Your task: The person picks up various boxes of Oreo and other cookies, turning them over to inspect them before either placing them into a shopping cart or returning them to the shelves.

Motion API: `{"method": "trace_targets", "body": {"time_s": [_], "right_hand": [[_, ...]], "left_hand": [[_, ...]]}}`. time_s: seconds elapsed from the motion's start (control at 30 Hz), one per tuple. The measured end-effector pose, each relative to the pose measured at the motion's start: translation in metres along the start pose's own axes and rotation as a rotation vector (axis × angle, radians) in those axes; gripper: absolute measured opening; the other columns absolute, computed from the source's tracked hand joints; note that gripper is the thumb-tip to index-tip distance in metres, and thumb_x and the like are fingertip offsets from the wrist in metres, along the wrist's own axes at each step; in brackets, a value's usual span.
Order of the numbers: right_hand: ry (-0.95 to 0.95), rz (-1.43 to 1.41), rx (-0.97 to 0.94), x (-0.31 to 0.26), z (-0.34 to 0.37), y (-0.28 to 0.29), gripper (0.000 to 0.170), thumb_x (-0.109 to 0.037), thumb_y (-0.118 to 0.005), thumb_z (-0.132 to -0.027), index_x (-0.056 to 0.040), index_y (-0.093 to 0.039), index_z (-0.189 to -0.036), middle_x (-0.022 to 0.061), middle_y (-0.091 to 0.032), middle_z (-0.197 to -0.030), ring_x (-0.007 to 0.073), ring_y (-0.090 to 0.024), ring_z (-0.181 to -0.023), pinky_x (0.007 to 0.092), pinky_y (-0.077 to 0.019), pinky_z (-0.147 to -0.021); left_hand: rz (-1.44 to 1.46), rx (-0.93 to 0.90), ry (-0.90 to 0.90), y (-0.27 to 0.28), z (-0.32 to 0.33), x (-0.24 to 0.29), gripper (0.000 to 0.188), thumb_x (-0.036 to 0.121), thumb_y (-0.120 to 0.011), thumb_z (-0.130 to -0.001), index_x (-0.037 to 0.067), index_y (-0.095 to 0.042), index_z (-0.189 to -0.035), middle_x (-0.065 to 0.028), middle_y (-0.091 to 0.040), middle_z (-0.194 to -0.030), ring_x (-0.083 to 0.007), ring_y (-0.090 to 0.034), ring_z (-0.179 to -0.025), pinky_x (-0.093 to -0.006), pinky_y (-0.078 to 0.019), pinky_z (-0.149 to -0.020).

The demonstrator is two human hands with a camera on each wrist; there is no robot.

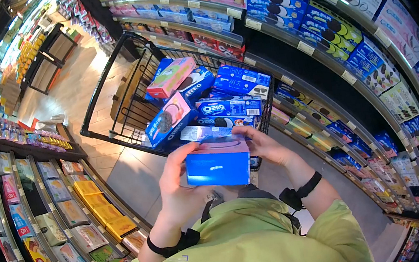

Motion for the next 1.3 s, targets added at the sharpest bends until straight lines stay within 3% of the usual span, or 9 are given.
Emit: {"method": "trace_targets", "body": {"time_s": [0.1,0.3,0.4,0.57,0.83,1.0,1.07,1.17,1.3], "right_hand": [[-0.168,-0.304,0.128,0.003,0.001,0.003,0.064,-0.042,-0.059,-0.084,-0.0110,-0.039,-0.136,0.0080,-0.047,-0.134,0.0236,-0.050,-0.119,0.0371,-0.0457,-0.095],[-0.249,-0.492,0.101,-0.007,0.002,-0.001,0.055,-0.044,-0.051,-0.088,-0.0122,-0.044,-0.133,0.0097,-0.063,-0.115,0.0275,-0.065,-0.095,0.0439,-0.0553,-0.078],[-0.034,-0.485,0.191,-0.032,0.002,-0.007,0.063,-0.034,-0.058,-0.085,-0.0113,-0.034,-0.139,0.0123,-0.053,-0.125,0.0271,-0.061,-0.103,0.0449,-0.0544,-0.082],[0.169,-0.307,0.222,-0.052,0.004,-0.006,0.076,-0.027,-0.064,-0.079,-0.0113,-0.025,-0.143,0.0124,-0.045,-0.131,0.0270,-0.055,-0.114,0.0442,-0.0520,-0.088],[0.131,-0.310,0.215,-0.050,0.002,-0.005,0.078,-0.028,-0.065,-0.079,-0.0117,-0.024,-0.144,0.0123,-0.043,-0.132,0.0250,-0.054,-0.114,0.0428,-0.0521,-0.087],[0.109,-0.336,0.257,-0.046,0.004,0.000,0.077,-0.028,-0.062,-0.083,-0.0112,-0.020,-0.146,0.0114,-0.047,-0.128,0.0244,-0.056,-0.110,0.0404,-0.0535,-0.084],[-0.032,-0.131,0.050,-0.040,0.007,0.008,0.077,-0.024,-0.063,-0.085,-0.0103,-0.018,-0.147,0.0090,-0.052,-0.122,0.0227,-0.058,-0.105,0.0356,-0.0526,-0.082],[0.132,0.266,0.214,-0.041,0.004,0.005,0.076,-0.019,-0.067,-0.084,-0.0080,-0.023,-0.145,0.0071,-0.055,-0.116,0.0192,-0.058,-0.101,0.0310,-0.0508,-0.081],[0.238,0.681,0.327,-0.053,0.004,0.013,0.061,-0.023,-0.074,-0.080,-0.0033,-0.042,-0.129,0.0061,-0.052,-0.116,0.0153,-0.053,-0.105,0.0305,-0.0439,-0.089]], "left_hand": [[0.336,-0.016,0.088,0.012,-0.001,-0.019,0.070,0.001,-0.083,-0.061,0.005,-0.050,-0.122,-0.0109,-0.054,-0.123,-0.0250,-0.057,-0.107,-0.0346,-0.0464,-0.093],[0.694,-0.120,-0.148,0.024,0.004,-0.056,0.071,-0.013,-0.071,-0.068,0.009,-0.044,-0.130,-0.0140,-0.039,-0.140,-0.0260,-0.049,-0.124,-0.0360,-0.0451,-0.098],[0.479,-0.105,0.302,0.032,0.019,-0.079,0.094,-0.025,-0.054,-0.070,0.016,-0.020,-0.148,-0.0147,-0.033,-0.145,-0.0283,-0.042,-0.130,-0.0408,-0.0435,-0.102],[0.691,-0.040,0.393,0.027,0.024,-0.085,0.087,-0.019,-0.051,-0.071,0.012,-0.021,-0.147,-0.0129,-0.035,-0.144,-0.0280,-0.043,-0.128,-0.0384,-0.0453,-0.098],[1.002,-0.061,0.459,0.029,0.022,-0.085,0.062,0.005,-0.052,-0.082,0.007,-0.033,-0.141,-0.0126,-0.041,-0.138,-0.0232,-0.052,-0.119,-0.0343,-0.0491,-0.092],[0.771,0.091,0.682,0.027,0.019,-0.094,0.043,0.019,-0.048,-0.093,0.007,-0.040,-0.134,-0.0101,-0.053,-0.126,-0.0184,-0.062,-0.103,-0.0338,-0.0557,-0.081],[0.821,0.094,0.763,0.032,0.014,-0.092,0.040,0.021,-0.046,-0.094,0.008,-0.041,-0.132,-0.0093,-0.055,-0.120,-0.0181,-0.063,-0.098,-0.0329,-0.0571,-0.076],[0.834,0.142,0.914,0.035,0.012,-0.086,0.036,0.025,-0.039,-0.097,0.009,-0.044,-0.129,-0.0077,-0.062,-0.102,-0.0161,-0.067,-0.071,-0.0267,-0.0571,-0.055],[0.704,0.029,1.071,0.034,0.021,-0.105,0.038,0.037,-0.037,-0.098,0.009,-0.050,-0.120,-0.0063,-0.062,-0.075,-0.0123,-0.050,-0.037,-0.0191,-0.0369,-0.031]]}}
Point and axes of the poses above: each hand's wrist, its own z-axis away from the middle knuckle, its own y-axis out of the back of the hand, x = y × z, the point moved 3 cm from there along -z, towards the middle knuckle
